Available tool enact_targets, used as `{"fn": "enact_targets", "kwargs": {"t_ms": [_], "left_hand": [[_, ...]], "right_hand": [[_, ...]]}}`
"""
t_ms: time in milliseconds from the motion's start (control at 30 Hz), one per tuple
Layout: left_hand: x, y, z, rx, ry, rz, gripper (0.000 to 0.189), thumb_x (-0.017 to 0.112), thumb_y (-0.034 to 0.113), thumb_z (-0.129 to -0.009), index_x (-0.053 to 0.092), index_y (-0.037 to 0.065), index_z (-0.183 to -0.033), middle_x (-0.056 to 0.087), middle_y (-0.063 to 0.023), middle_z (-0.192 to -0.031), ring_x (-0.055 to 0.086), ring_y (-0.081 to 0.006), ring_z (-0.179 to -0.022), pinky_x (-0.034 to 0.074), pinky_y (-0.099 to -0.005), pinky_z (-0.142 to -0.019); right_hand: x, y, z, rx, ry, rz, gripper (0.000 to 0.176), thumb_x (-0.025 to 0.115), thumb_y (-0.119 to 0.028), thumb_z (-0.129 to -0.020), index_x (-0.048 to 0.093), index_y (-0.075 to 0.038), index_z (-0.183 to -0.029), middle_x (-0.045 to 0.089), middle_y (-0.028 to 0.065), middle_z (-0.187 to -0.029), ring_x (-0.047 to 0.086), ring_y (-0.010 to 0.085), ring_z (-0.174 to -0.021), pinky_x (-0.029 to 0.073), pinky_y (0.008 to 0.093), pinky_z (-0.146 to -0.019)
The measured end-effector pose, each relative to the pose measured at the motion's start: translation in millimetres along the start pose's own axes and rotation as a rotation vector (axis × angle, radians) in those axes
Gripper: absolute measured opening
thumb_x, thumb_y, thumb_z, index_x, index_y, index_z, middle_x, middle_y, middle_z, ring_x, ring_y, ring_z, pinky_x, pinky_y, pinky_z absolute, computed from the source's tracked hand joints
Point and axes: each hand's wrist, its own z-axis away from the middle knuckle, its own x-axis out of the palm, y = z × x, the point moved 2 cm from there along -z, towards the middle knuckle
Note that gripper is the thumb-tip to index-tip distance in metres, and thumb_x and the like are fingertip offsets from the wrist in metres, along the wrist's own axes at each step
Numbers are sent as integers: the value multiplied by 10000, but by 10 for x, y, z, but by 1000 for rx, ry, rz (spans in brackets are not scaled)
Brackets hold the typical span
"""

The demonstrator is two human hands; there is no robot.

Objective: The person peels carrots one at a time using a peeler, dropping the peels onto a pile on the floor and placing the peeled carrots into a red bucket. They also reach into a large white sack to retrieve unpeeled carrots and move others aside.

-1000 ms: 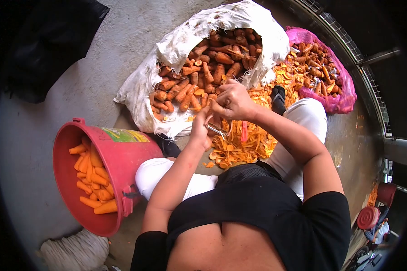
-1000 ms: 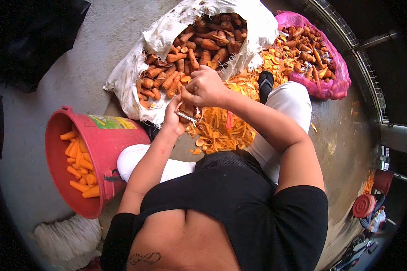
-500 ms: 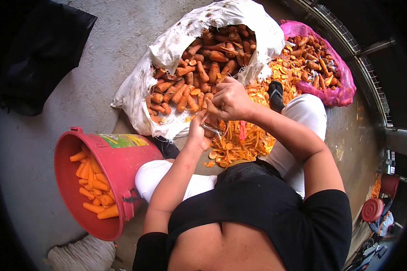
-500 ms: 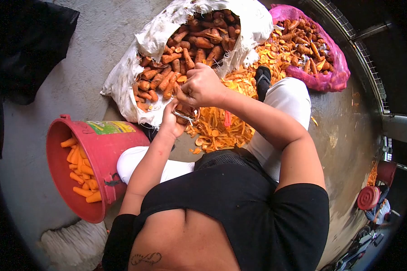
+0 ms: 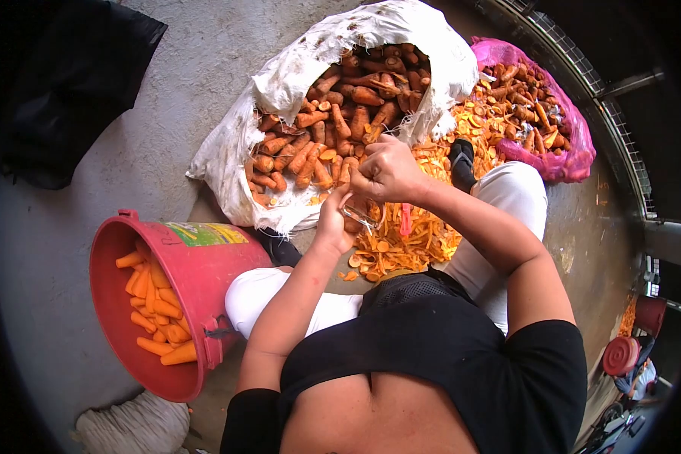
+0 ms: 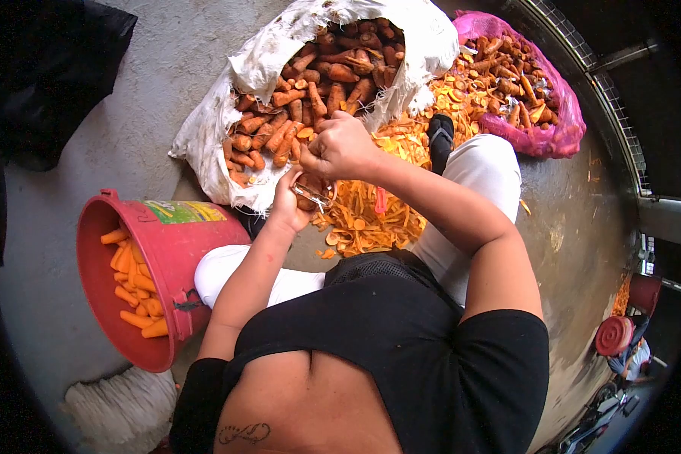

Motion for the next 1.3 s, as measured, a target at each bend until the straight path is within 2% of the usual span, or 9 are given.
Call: {"fn": "enact_targets", "kwargs": {"t_ms": [100, 500, 633, 733, 867, 933, 1067, 1100, 1300], "left_hand": [[-24, -13, 1, -14, -19, -29, 327, 414, 286, -920, 562, 18, -1032, 637, -107, -915, 627, -238, -822, 538, -396, -743], [123, -41, 213, -99, -7, -179, 383, 345, 380, -965, 509, 52, -1079, 582, -85, -756, 565, -157, -565, 437, -263, -394], [182, -28, 294, -109, -81, -232, 398, 350, 392, -967, 508, 49, -1094, 579, -80, -760, 563, -148, -565, 446, -257, -400], [178, 35, 330, -106, -148, -213, 402, 376, 407, -963, 510, 54, -1099, 577, -70, -760, 566, -138, -571, 449, -251, -405], [121, 103, 225, -60, -16, -129, 390, 429, 420, -952, 522, 63, -1079, 579, -55, -764, 580, -140, -585, 473, -270, -457], [49, 102, 134, -42, 96, -107, 389, 438, 427, -950, 530, 67, -1065, 582, -51, -776, 590, -151, -599, 505, -297, -508], [37, 92, 83, -23, 98, -121, 368, 419, 415, -954, 578, 98, -1050, 594, -21, -842, 605, -174, -717, 512, -317, -569], [-43, 51, 30, -48, 117, -9, 309, 507, 324, -922, 557, 80, -1105, 632, -59, -994, 623, -193, -838, 544, -355, -685], [-47, -13, 24, -79, 124, -46, 327, 401, 370, -960, 565, 124, -1099, 617, -16, -959, 600, -161, -866, 512, -388, -754]], "right_hand": [[6, -10, 8, -29, 28, -42, 304, 608, -189, -706, 505, -101, -434, 509, 45, -472, 477, 223, -505, 371, 344, -577], [63, 506, 90, 132, 19, 144, 289, 600, -245, -759, 649, -116, -506, 558, 68, -500, 519, 201, -531, 440, 371, -644], [-41, 930, 51, 233, -42, 386, 348, 549, -299, -814, 677, -163, -521, 559, 12, -443, 540, 136, -497, 447, 354, -706], [-269, 1124, 61, 467, 1, 542, 356, 551, -353, -805, 690, -155, -543, 560, 28, -444, 556, 185, -474, 453, 336, -730], [-301, 767, -11, 454, 55, 233, 405, 515, -349, -833, 679, -104, -554, 584, 57, -480, 539, 201, -479, 443, 343, -736], [-236, 508, -1, 278, 85, 134, 322, 571, -347, -802, 740, -112, -661, 596, 61, -530, 518, 176, -516, 437, 338, -709], [-138, 99, -8, 105, 99, 42, 277, 603, -205, -757, 637, -125, -495, 509, 19, -447, 453, 176, -499, 369, 330, -594], [-131, 26, -8, 61, 87, 47, 273, 613, -167, -732, 593, -117, -465, 512, 11, -460, 458, 178, -506, 357, 328, -584], [-15, -71, 41, -54, 59, 23, 311, 620, -154, -709, 494, -110, -428, 516, 5, -473, 455, 195, -512, 347, 329, -582]]}}
